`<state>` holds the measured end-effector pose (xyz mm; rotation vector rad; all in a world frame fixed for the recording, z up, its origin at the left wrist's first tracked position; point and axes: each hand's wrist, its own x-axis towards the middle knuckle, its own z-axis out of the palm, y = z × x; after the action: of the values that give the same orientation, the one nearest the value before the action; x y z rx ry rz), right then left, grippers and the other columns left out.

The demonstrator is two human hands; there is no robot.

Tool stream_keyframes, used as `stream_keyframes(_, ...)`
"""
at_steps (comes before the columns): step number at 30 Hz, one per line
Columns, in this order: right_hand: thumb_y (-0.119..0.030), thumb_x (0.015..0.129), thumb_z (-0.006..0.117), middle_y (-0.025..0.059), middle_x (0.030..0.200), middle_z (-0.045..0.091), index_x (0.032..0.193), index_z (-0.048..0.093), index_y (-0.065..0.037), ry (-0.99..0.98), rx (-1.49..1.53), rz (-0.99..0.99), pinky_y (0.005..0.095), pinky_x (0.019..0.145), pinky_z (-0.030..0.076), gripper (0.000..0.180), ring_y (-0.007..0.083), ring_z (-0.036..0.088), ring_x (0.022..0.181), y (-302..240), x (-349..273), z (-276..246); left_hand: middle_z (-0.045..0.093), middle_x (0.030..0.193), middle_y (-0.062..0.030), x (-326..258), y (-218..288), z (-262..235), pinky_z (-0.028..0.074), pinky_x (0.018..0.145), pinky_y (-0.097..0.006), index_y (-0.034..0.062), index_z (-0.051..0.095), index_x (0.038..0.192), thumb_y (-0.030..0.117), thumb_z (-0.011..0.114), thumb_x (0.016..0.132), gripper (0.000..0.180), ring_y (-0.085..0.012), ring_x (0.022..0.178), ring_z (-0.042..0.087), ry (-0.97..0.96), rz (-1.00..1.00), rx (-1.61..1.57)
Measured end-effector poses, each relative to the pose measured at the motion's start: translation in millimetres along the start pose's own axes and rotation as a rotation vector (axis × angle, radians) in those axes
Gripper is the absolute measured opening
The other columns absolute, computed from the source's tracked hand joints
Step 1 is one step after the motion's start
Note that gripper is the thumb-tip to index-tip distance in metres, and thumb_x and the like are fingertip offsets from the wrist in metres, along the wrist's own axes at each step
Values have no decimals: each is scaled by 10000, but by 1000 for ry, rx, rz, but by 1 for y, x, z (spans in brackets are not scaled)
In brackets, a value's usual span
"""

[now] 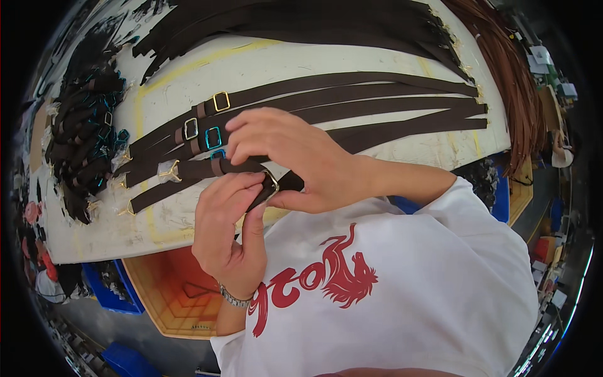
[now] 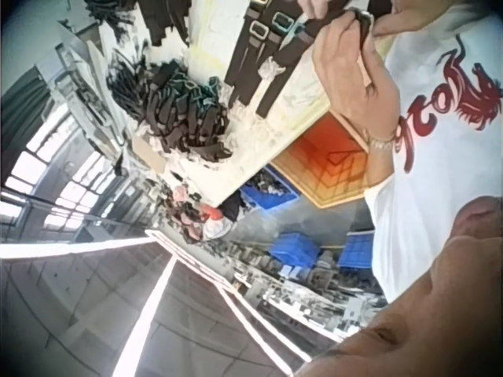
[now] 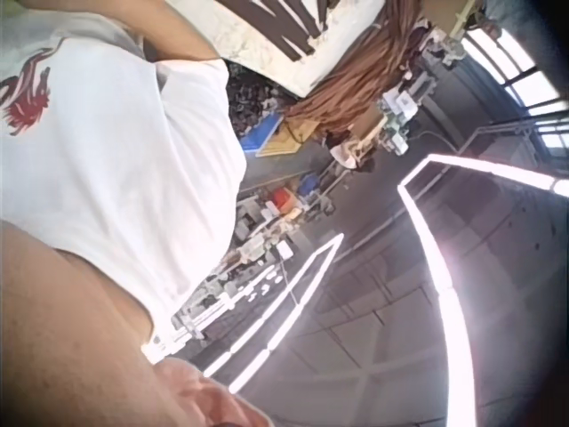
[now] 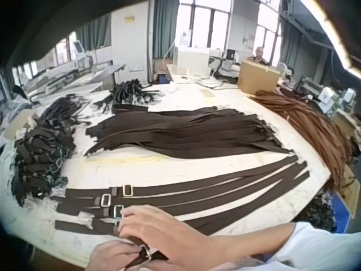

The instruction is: The person assembles brown leather belts by threading the strap through metal buckles. They repeatedly pick up a belt and a buckle, thread the leather through the buckle frame, and place the finished assembly on the table. The process is repeated for multiple units throughout the clip.

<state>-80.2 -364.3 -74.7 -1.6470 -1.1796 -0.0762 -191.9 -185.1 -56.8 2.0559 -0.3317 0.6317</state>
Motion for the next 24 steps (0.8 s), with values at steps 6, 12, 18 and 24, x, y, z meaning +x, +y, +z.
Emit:
stream_keyframes(6, -242, 962, 792, 134, 1066, 743, 1278, 644, -36, -442, 63, 116, 446, 743, 559, 404, 342, 721, 861, 10, 6, -4, 746, 1055, -139, 4, -8, -11, 485, 1059, -435, -26, 684, 1126, 51, 705, 997, 152, -276, 1090, 653, 208, -335, -548)
stream_keyframes(12, -207, 821, 864, 92, 1036, 717, 1251, 661, -35, -231, -483, -176, 412, 691, 532, 506, 280, 671, 788, 22, 9, -11, 614, 784, 2, 7, -43, -43, 394, 1116, -436, 48, 589, 1158, 284, 704, 1074, 276, -168, 781, 609, 284, -432, -1449)
stream_keyframes(18, -95, 812, 845, 100, 973, 705, 1193, 639, -44, -228, -315, -34, 414, 712, 541, 437, 286, 711, 862, 9, 0, -13, 651, 663, -15, 7, -7, -47, 473, 1000, -427, -20, 695, 1025, 133, 727, 1017, 157, -161, 679, 661, -149, -580, -742)
stream_keyframes(24, -94, 900, 781, 77, 956, 771, 1169, 618, -24, -660, 553, 560, 318, 848, 533, 322, 135, 728, 927, 2, 9, -18, 695, 726, -55, 11, -20, -54, 465, 952, -404, -41, 734, 946, -1, 775, 865, 99, -206, 864, 634, -346, -324, -127)
